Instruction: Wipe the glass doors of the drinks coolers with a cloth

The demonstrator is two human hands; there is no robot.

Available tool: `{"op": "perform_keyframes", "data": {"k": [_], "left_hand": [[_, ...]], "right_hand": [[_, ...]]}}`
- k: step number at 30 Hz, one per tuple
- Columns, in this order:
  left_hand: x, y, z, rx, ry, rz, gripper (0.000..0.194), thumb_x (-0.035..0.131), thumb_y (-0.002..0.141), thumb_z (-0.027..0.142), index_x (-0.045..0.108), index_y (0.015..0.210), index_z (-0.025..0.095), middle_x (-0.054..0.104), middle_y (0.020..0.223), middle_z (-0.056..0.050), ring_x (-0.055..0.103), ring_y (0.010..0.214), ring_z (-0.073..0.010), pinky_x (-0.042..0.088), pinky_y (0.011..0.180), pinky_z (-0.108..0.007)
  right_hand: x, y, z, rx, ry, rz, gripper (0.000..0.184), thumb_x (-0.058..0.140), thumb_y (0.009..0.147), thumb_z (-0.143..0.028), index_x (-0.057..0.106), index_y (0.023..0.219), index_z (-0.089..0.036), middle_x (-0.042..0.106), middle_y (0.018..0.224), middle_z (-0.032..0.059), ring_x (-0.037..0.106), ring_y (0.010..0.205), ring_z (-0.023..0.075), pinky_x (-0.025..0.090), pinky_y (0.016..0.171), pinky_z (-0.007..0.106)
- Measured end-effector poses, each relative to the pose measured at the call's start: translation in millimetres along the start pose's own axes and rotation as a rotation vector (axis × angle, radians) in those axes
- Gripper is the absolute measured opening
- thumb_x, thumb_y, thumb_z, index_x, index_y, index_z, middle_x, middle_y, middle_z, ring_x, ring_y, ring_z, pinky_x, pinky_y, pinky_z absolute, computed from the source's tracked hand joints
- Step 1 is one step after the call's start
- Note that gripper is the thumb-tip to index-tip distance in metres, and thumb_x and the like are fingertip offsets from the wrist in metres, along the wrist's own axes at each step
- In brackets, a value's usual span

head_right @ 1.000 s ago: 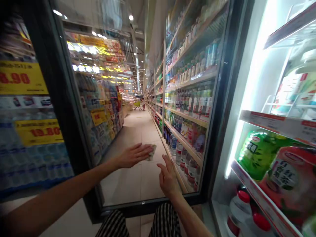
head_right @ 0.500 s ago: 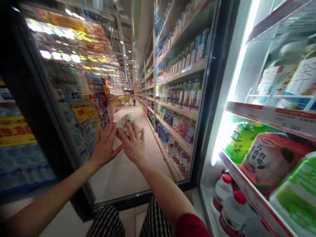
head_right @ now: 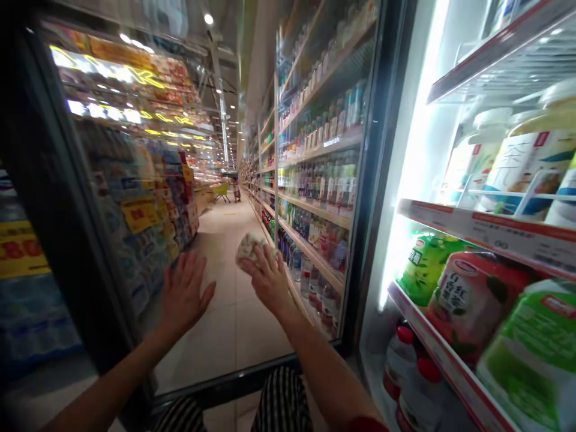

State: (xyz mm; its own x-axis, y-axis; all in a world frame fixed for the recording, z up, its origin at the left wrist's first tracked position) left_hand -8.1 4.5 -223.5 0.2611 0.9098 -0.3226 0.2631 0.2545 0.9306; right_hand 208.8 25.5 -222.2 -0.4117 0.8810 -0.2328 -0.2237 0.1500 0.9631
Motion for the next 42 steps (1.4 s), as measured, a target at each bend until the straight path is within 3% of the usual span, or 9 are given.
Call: {"op": "perform_keyframes", "data": {"k": [6,11,17,23,28,33,35,39,42], "left_hand": [[2.2,-1.1,5.2,-0.026,0.001,-0.01,0.071,0.047,0.084,0.028,0.008,0.143,0.02,0.019,0.147,-0.014,0.015,0.137,-0.0297,0.015,0.107,-0.058],[4.8,-2.0,6.4,-0.044,-0.003,0.011,0.069,0.046,0.085,0.028,0.009,0.143,0.021,0.019,0.147,-0.014,0.016,0.136,-0.0307,0.016,0.106,-0.06],[2.6,-0.6,9.9,-0.062,-0.02,-0.012,0.071,0.046,0.085,0.03,0.006,0.143,0.022,0.015,0.148,-0.013,0.014,0.137,-0.0314,0.015,0.106,-0.06],[1.0,-15.7,9.1,-0.017,-0.022,-0.044,0.069,0.046,0.085,0.027,0.008,0.143,0.023,0.016,0.148,-0.011,0.014,0.137,-0.0294,0.017,0.107,-0.057],[2.7,-43.6,11.2,0.006,-0.024,-0.131,0.07,0.047,0.083,0.024,0.01,0.143,0.022,0.019,0.148,-0.011,0.014,0.137,-0.0286,0.019,0.107,-0.056],[6.1,-71.5,13.7,0.008,-0.047,-0.189,0.068,0.047,0.083,0.023,0.013,0.143,0.021,0.021,0.147,-0.012,0.015,0.137,-0.0284,0.021,0.107,-0.054],[5.4,-85.7,6.8,0.011,-0.043,-0.219,0.068,0.046,0.083,0.023,0.012,0.143,0.02,0.023,0.146,-0.012,0.017,0.136,-0.0277,0.021,0.108,-0.052],[-0.7,-113.9,-12.0,-0.085,0.0,-0.233,0.069,0.045,0.084,0.023,0.01,0.143,0.018,0.019,0.148,-0.014,0.018,0.136,-0.0283,0.021,0.107,-0.052],[-2.7,-128.0,-13.8,-0.13,0.006,-0.249,0.069,0.046,0.084,0.023,0.011,0.143,0.018,0.015,0.149,-0.015,0.015,0.137,-0.0296,0.022,0.106,-0.053]], "right_hand": [[-40.6,-5.8,89.8,0.658,-0.068,0.476,0.045,0.035,0.087,-0.02,0.041,0.132,-0.016,0.028,0.144,0.0167,0.022,0.135,0.0302,0.023,0.103,0.06],[-15.8,5.4,46.5,0.187,0.045,0.075,0.045,0.045,0.084,-0.021,0.046,0.128,-0.032,0.035,0.143,0.0026,0.025,0.135,0.0211,0.025,0.108,0.046],[-29.0,-33.3,61.9,0.521,-0.08,0.286,0.052,0.032,0.088,-0.021,0.027,0.139,-0.016,0.021,0.146,0.0183,0.012,0.137,0.0322,0.012,0.101,0.068],[7.8,-72.1,-6.4,0.074,0.06,-0.099,0.053,0.047,0.079,-0.01,0.045,0.127,-0.03,0.038,0.141,0.0054,0.022,0.136,0.0234,0.013,0.11,0.053],[-7.7,-90.1,25.9,0.608,-0.054,0.233,0.056,0.04,0.086,-0.019,0.025,0.14,-0.018,0.015,0.149,0.0174,0.011,0.138,0.0311,0.013,0.103,0.065],[28.9,-104.1,-44.7,0.221,0.1,-0.107,0.056,0.044,0.081,-0.011,0.037,0.135,-0.024,0.029,0.145,0.0113,0.016,0.137,0.0276,0.018,0.107,0.057],[28.4,-116.3,-40.6,0.152,0.059,-0.169,0.055,0.044,0.08,-0.011,0.04,0.132,-0.027,0.037,0.141,0.0094,0.02,0.136,0.0258,0.016,0.108,0.056],[4.4,-139.2,22.4,0.674,-0.214,-0.015,0.056,0.036,0.086,-0.021,0.025,0.14,-0.015,0.026,0.144,0.0191,0.018,0.136,0.0309,0.022,0.102,0.061],[14.6,-143.2,-0.2,0.712,-0.199,-0.053,0.058,0.036,0.086,-0.022,0.023,0.141,-0.01,0.017,0.147,0.0213,0.012,0.137,0.0335,0.028,0.1,0.058]]}}
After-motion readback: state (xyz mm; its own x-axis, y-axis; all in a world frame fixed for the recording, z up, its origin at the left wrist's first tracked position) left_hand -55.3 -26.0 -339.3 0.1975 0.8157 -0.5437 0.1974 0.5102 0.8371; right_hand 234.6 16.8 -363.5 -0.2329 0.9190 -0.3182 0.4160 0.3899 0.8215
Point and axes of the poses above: each hand's wrist, its own y-axis towards the middle knuckle, its own x-axis out of the palm, z = x × y, the point moved 4 cm from there along y, towards the middle knuckle
